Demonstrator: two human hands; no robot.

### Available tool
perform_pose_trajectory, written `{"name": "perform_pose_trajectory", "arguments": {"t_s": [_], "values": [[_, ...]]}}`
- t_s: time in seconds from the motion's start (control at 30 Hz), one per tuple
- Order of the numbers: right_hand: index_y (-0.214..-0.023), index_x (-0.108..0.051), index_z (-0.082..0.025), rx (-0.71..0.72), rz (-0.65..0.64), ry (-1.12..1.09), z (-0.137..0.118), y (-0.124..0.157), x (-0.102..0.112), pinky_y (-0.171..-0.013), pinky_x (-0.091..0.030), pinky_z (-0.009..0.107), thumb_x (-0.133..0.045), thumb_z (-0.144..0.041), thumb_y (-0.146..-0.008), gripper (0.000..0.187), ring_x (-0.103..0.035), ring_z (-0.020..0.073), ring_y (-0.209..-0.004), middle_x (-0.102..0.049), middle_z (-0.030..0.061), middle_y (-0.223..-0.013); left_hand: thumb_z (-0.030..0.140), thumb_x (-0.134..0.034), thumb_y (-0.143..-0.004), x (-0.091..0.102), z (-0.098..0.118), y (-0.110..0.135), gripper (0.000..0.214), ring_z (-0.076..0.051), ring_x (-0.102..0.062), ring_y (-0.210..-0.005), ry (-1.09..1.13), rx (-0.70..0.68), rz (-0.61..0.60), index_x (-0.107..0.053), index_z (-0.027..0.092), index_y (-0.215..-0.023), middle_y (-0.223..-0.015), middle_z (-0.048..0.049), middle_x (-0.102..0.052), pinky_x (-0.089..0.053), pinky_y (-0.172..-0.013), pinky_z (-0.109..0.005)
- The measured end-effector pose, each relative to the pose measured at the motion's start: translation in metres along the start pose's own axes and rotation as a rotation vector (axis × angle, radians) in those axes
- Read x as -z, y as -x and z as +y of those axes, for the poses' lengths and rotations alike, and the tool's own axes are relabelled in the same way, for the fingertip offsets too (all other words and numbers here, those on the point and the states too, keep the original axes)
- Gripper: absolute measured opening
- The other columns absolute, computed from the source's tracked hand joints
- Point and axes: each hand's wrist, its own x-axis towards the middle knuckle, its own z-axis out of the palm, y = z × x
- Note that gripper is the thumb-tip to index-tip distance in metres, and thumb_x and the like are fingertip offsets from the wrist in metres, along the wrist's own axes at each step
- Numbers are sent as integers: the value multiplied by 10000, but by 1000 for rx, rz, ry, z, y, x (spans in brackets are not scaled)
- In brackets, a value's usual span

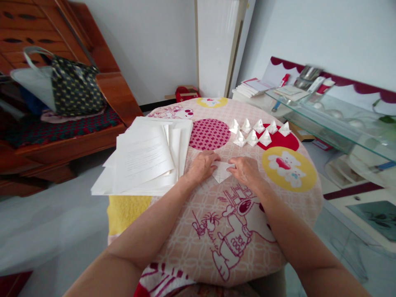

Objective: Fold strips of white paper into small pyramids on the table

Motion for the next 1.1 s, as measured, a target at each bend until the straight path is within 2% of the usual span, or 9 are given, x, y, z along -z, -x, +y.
{"name": "perform_pose_trajectory", "arguments": {"t_s": [0.13, 0.33, 0.47, 0.57, 0.7, 0.9, 1.1], "values": [[-914, -800, -179, 90, 38, 129, 1, 1, 6, -796, -441, 363, -724, -327, -924, 166, -665, 277, -939, -748, 144, -974, 89, -667, -836, 3, 1, -1, 177, -225, -661, -988, -16, 31, -12, -691, 174, -989, -973, -66, -709, -533, -933, -369], [-946, -792, -164, 244, 54, 148, -1, -1, 7, -911, -416, 401, -720, -236, -906, 109, -603, 286, -1015, -703, 137, -974, 74, -646, -831, 4, 1, -2, 142, -210, -655, -928, -27, 34, -26, -692, 178, -916, -910, -55, -700, -528, -875, -338], [-945, -784, -161, 279, -3, 69, -4, 0, 3, -846, -434, 355, -618, -147, -935, 167, -616, 251, -938, -699, 117, -939, 69, -617, -846, 5, 2, -1, 158, -205, -651, -923, -34, 11, -51, -708, 179, -914, -907, -59, -700, -525, -857, -323], [-907, -779, -155, 266, -41, 58, -7, 2, 3, -769, -432, 335, -536, -140, -977, 254, -617, 236, -891, -696, 123, -935, 78, -588, -876, 6, 4, 0, 171, -208, -647, -920, -74, -11, -67, -722, 172, -926, -907, -68, -700, -522, -835, -319], [-927, -779, -142, 257, -77, 96, -9, 3, 1, -746, -425, 323, -497, -157, -1003, 293, -618, 228, -879, -692, 130, -938, 104, -546, -930, 5, 6, 5, 207, -213, -650, -918, -177, -57, -86, -742, 166, -948, -909, -79, -702, -517, -788, -309], [-979, -772, -123, 280, -123, 165, -13, 9, -2, -685, -405, 321, -444, -125, -1007, 328, -620, 237, -899, -683, 153, -976, 122, -524, -964, 10, 14, 13, 253, -226, -668, -922, -290, -38, -208, -773, 161, -940, -926, -94, -713, -510, -714, -292], [-916, -756, -124, 336, -145, 140, -13, 19, 4, -691, -385, 320, -467, -116, -994, 299, -608, 220, -866, -682, 138, -961, 115, -493, -987, 26, 23, 17, 290, -232, -685, -947, -299, -17, -320, -778, 166, -994, -1001, -103, -733, -505, -706, -287]]}}
